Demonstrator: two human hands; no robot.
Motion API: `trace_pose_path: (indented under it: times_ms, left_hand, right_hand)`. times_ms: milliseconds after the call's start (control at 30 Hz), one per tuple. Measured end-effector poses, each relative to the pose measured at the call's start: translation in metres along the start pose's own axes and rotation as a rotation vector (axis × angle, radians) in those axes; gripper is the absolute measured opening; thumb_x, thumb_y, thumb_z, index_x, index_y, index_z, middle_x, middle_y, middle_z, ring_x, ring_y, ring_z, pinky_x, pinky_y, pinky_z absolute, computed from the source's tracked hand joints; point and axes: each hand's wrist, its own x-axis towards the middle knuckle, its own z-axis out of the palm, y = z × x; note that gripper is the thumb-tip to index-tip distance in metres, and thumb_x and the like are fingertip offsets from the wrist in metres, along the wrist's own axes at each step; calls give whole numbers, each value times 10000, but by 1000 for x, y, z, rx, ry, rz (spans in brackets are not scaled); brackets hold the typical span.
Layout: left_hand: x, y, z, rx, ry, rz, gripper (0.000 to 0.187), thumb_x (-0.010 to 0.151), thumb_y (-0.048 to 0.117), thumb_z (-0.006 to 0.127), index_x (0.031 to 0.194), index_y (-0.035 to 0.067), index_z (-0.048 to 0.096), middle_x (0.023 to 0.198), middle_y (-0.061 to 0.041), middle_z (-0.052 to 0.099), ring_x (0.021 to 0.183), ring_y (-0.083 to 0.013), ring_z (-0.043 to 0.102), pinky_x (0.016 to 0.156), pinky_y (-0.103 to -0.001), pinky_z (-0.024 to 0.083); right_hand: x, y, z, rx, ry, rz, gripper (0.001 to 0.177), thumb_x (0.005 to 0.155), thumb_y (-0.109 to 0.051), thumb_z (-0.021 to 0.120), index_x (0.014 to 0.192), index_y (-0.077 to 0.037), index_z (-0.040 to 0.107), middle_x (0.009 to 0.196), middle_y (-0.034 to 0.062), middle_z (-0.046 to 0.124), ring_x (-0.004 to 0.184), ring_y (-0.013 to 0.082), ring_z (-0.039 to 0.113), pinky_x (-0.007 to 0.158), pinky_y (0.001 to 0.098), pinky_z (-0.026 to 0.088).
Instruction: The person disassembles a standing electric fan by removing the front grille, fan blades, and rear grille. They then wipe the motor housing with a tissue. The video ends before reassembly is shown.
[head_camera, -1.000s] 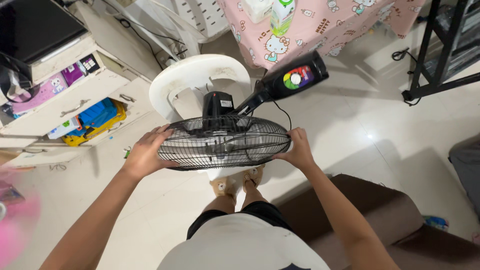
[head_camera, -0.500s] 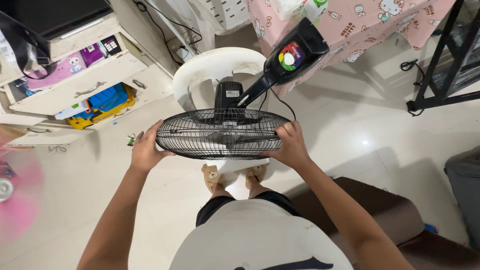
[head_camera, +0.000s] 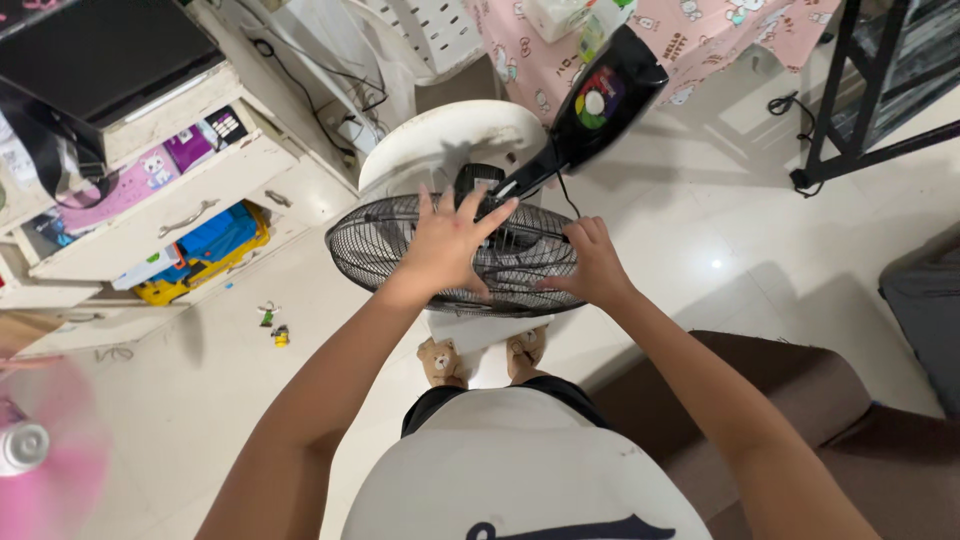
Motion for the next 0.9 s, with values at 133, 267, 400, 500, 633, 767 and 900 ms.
trace_pose_path:
  times_ms: [133, 267, 400, 500, 633, 767, 900]
  left_hand:
    - [-6, 4, 12, -26, 128, 40, 1230, 408, 414, 1010, 1494, 235, 462, 1510, -106, 482, 1331, -482, 477, 1091, -645, 322]
    - [-29, 1, 27, -96, 281, 71, 1081, 386, 398, 1000, 1375, 224, 600, 1468, -73, 554, 1295, -447, 520, 1053, -607, 387]
    - [-49, 3, 37, -89, 318, 52, 1006, 384, 409, 1002, 1308, 217, 654, 1433, -72, 584, 1266, -432, 541, 1012, -602, 391]
    - [-57, 10, 42, -104, 367, 66, 1005, 375, 423, 999, 1301, 229, 661, 1413, -69, 591, 1267, -438, 535, 1033, -595, 384]
    - [-61, 10, 47, -81, 386, 95, 960, 399, 418, 995, 1285, 242, 670, 1302, -75, 596, 1261, -414, 541, 1020, -587, 395]
    - [-63, 9, 53, -77, 412, 114, 908, 425, 424, 993, 1260, 261, 676, 1251, -76, 599, 1264, -415, 538, 998, -582, 399]
    - [-66, 9, 54, -57, 393, 92, 879, 426, 423, 987, 1243, 305, 682, 1240, -56, 623, 1260, -404, 539, 984, -583, 395]
  right_hand:
    - [-14, -13, -3, -39, 27, 35, 853, 491, -376, 1001, 1123, 5, 574, 1115, 155, 546, 1066, 367, 501, 923, 463, 468]
    - [-18, -25, -20, 7, -65, 47, 754, 567, -371, 963, 1104, -13, 573, 1077, 144, 560, 1036, 350, 520, 915, 466, 476]
    - [-9, -30, -48, 137, -277, 175, 554, 736, -368, 877, 1073, -58, 565, 1026, 93, 581, 960, 284, 584, 887, 429, 516]
    - [9, -33, -63, -105, -397, -58, 498, 749, -374, 847, 1072, -96, 588, 1055, 70, 602, 971, 291, 617, 836, 429, 515]
    - [27, -44, -65, -518, -640, -327, 456, 768, -452, 806, 1073, -170, 620, 1028, 12, 612, 985, 256, 646, 815, 423, 521]
    - [37, -42, -65, -452, -809, -331, 490, 712, -419, 818, 1088, -175, 620, 1019, -18, 607, 970, 235, 646, 722, 410, 532]
    - [46, -29, -64, -209, -810, -387, 386, 745, -385, 824, 964, -135, 627, 911, -19, 615, 909, 222, 656, 689, 420, 529]
